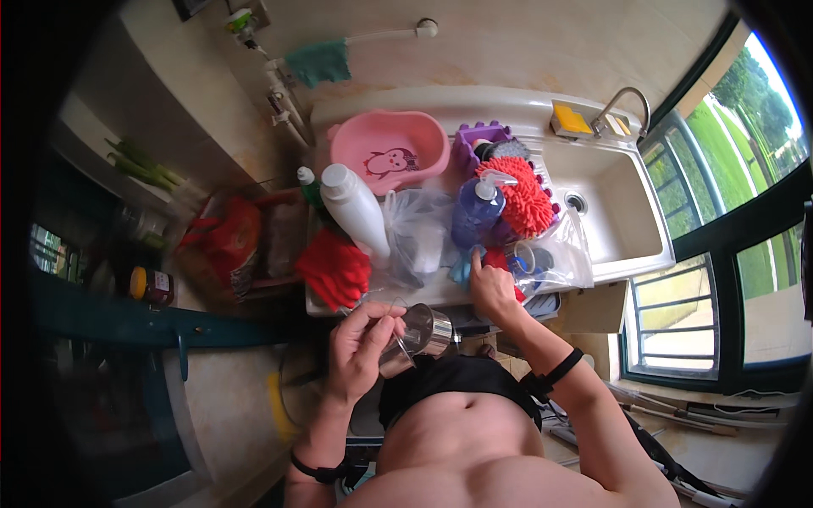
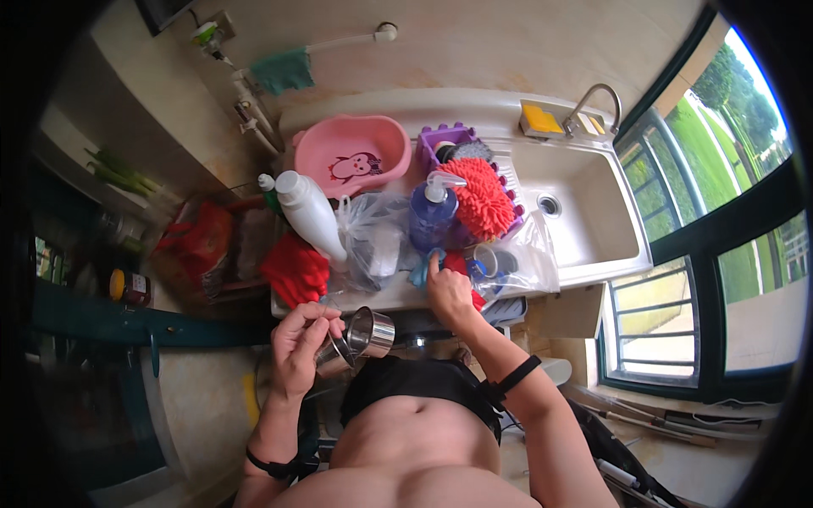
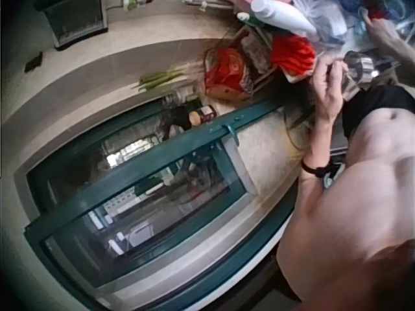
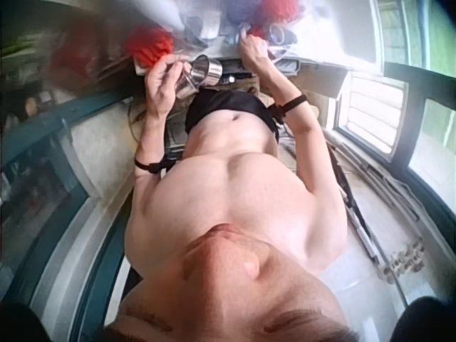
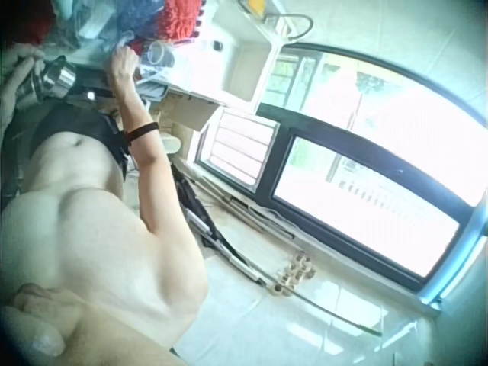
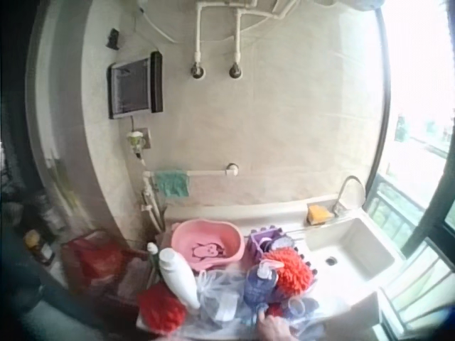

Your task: Wiping and assembling a stainless steel container or filter near a sink.

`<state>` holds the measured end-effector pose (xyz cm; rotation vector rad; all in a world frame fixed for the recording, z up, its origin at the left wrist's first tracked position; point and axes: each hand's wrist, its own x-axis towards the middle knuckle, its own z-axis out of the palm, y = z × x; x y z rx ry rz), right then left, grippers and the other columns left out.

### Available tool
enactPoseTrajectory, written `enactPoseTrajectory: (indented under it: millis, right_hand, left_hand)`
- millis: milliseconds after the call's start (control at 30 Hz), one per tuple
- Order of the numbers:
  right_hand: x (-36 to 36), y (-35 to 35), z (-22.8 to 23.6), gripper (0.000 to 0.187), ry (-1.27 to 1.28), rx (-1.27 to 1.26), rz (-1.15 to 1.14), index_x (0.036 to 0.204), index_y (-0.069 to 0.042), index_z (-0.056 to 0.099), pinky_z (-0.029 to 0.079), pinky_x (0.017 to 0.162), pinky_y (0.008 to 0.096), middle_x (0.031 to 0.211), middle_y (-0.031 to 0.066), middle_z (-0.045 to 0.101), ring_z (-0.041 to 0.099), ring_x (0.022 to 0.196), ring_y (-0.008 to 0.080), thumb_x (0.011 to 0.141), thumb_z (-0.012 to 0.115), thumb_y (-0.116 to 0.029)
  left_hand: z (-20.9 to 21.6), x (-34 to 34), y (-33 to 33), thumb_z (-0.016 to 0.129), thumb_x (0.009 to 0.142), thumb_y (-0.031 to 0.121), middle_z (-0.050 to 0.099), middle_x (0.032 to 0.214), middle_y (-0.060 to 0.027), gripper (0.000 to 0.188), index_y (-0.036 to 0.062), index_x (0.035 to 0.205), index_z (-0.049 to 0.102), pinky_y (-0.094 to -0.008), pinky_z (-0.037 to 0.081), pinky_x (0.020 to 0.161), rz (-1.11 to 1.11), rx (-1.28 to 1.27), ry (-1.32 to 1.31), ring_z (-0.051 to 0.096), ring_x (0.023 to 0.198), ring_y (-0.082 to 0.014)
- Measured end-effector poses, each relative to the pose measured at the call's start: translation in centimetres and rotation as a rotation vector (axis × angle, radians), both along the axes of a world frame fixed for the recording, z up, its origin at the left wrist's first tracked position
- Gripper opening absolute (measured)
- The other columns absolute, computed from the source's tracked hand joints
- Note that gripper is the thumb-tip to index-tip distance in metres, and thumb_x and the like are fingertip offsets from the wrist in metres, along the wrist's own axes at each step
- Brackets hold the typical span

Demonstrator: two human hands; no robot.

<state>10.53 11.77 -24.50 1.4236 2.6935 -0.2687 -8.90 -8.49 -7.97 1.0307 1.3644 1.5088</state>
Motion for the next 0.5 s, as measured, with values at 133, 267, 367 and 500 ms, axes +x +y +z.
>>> enactPoseTrajectory:
  millis: [133,267,367,500]
  right_hand:
    - [-0.3,1.8,-0.6,0.027,0.049,0.013,0.064,0.114,-0.001,0.060,0.056,0.065,0.0523,0.081,0.0198,0.071,0.071,0.076,0.0420,0.090,0.055,-0.012]
    - [0.0,-1.0,5.2,0.015,0.529,0.239,0.089,0.102,-0.003,0.061,0.058,0.064,0.0492,0.094,0.0218,0.067,0.070,0.074,0.0407,0.088,0.062,-0.009]
    - [1.5,-2.4,12.1,0.011,0.834,-0.171,-0.004,0.104,-0.002,0.056,0.056,0.064,0.0387,0.092,0.0145,0.064,0.069,0.079,0.0263,0.097,0.061,-0.010]
    - [3.4,-2.5,15.9,0.012,1.292,-0.670,-0.097,0.103,-0.002,0.052,0.055,0.068,0.0282,0.090,0.0047,0.061,0.062,0.077,0.0087,0.106,0.054,-0.013]
  left_hand:
    - [2.0,0.3,0.7,0.054,0.102,0.004,0.066,0.087,-0.0064,0.017,-0.0053,0.109,0.066,-0.0244,0.049,0.074,-0.010,0.039,0.179,0.061,0.082,-0.0104]
    - [2.3,0.1,1.4,0.057,0.098,0.001,0.065,0.086,-0.0094,0.013,-0.0049,0.104,0.067,-0.0272,0.050,0.071,0.040,0.265,0.456,0.062,0.077,-0.0139]
    - [2.7,0.6,2.4,0.060,0.094,-0.001,0.066,0.084,-0.0109,0.012,-0.0041,0.102,0.068,-0.0315,0.051,0.074,0.042,0.354,0.641,0.063,0.078,-0.0210]
    - [3.3,1.8,4.4,0.062,0.092,-0.001,0.067,0.083,-0.0125,0.011,-0.0036,0.101,0.068,-0.0347,0.052,0.075,0.018,0.411,0.733,0.063,0.078,-0.0254]
